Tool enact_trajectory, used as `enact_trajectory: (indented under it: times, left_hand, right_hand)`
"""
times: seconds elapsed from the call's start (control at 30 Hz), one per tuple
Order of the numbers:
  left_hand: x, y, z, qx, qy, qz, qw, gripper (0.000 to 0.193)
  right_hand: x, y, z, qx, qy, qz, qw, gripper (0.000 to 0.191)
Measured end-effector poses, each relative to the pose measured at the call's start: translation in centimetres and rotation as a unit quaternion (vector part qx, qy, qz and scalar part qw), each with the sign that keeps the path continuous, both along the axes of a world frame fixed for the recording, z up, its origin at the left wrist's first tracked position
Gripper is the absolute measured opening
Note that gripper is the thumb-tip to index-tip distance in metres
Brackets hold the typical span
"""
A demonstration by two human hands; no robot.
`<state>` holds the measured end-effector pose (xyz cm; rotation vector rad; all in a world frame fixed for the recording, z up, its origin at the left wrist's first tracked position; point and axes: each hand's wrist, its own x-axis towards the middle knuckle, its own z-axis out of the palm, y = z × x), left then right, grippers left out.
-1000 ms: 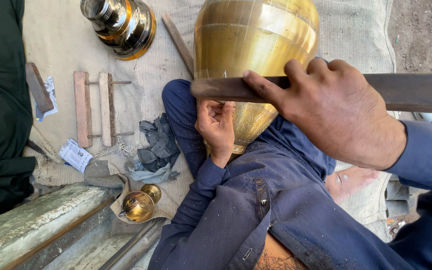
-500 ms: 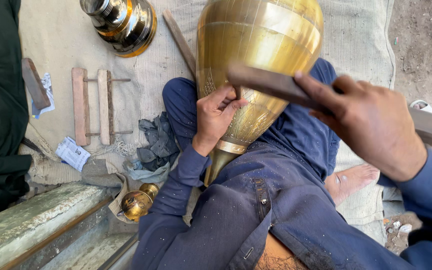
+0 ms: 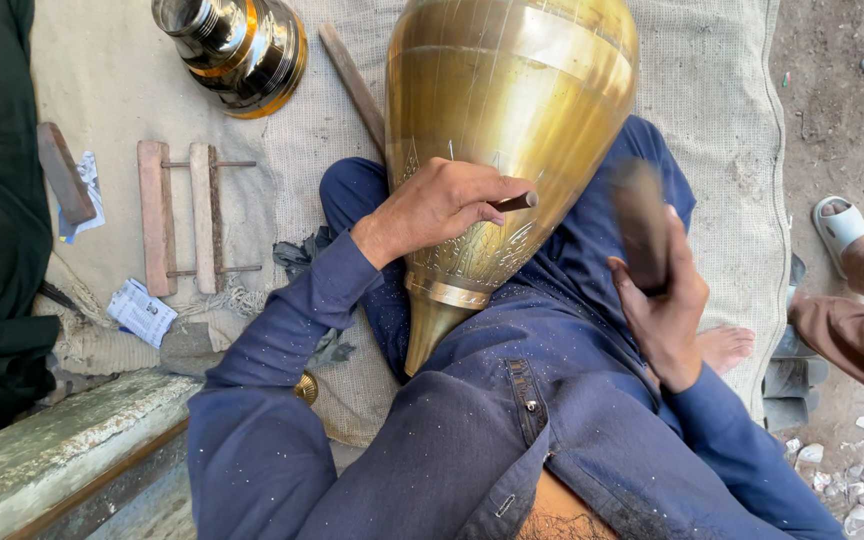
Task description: The person sits on the ground with a large brass vase across their lap and engraves a decorative pattern into its surface. They hold a small chisel against the metal with one hand and strike it with a wooden mallet in the other hand, repositioning the chisel repeatedly to work along the pattern, occasionally rotating the vase.
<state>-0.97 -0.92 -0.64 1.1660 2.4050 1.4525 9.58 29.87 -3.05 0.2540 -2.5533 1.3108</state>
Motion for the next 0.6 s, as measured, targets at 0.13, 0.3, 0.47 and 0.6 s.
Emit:
enact_trajectory:
  times: [0.13, 0.3, 0.47, 0.6]
  left_hand:
    - [-0.1, 0.1, 0.3, -0.066, 0.015, -0.002, 0.998, 0.047]
    - [-0.1, 0.4, -0.2, -0.047, 0.057, 0.002, 0.997, 0.043]
    - [0.4, 0.7, -0.7, -0.042, 0.021, 0.043, 0.998, 0.041]
    - [1.5, 0.0, -1.1, -0.001, -0.005, 0.106, 0.994, 0.043]
  right_hand:
    - [0.9, 0.7, -1.1, 0.023, -0.018, 0.027, 0.999, 0.075]
    - [0.2, 1.2, -0.2, 0.113, -0.049, 0.057, 0.991, 0.079]
    - [-1.2, 0.6, 1.8, 0.172, -0.123, 0.046, 0.976, 0.079]
    - [-2.9, -0.9, 4.6, -0.054, -0.024, 0.103, 0.993, 0.082]
